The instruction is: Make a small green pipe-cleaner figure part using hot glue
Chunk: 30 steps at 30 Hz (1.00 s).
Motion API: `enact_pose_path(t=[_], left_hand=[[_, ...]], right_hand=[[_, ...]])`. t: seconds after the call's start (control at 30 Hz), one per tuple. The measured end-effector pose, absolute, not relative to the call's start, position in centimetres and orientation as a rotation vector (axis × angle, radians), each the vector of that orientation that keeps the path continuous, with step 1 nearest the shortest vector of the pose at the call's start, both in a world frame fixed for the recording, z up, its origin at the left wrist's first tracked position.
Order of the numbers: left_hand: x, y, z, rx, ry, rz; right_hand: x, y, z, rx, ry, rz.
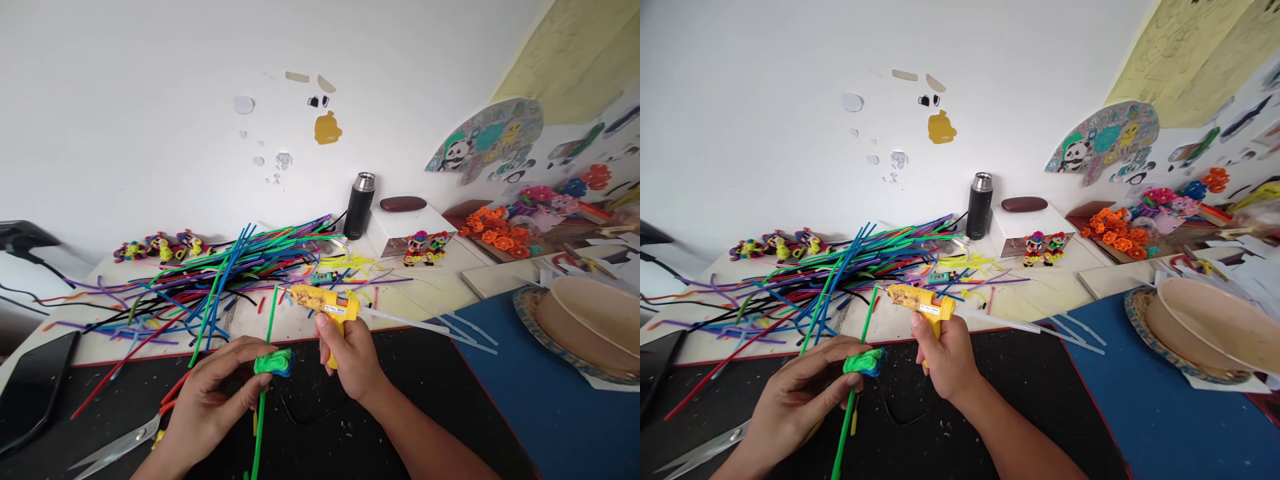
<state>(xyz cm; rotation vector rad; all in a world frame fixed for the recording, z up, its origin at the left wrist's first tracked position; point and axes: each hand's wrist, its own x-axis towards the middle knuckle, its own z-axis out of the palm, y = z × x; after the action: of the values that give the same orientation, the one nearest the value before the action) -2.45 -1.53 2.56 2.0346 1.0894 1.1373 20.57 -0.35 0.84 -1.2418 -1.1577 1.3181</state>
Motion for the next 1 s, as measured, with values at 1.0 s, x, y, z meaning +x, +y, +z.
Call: enact_pose_path(t=[1.0], left_hand=[[-2.41, -1.56, 2.50, 1.920, 1.073, 1.147]], right_hand=[[20.49, -0.74, 0.85, -1.233, -1.194, 1.340]])
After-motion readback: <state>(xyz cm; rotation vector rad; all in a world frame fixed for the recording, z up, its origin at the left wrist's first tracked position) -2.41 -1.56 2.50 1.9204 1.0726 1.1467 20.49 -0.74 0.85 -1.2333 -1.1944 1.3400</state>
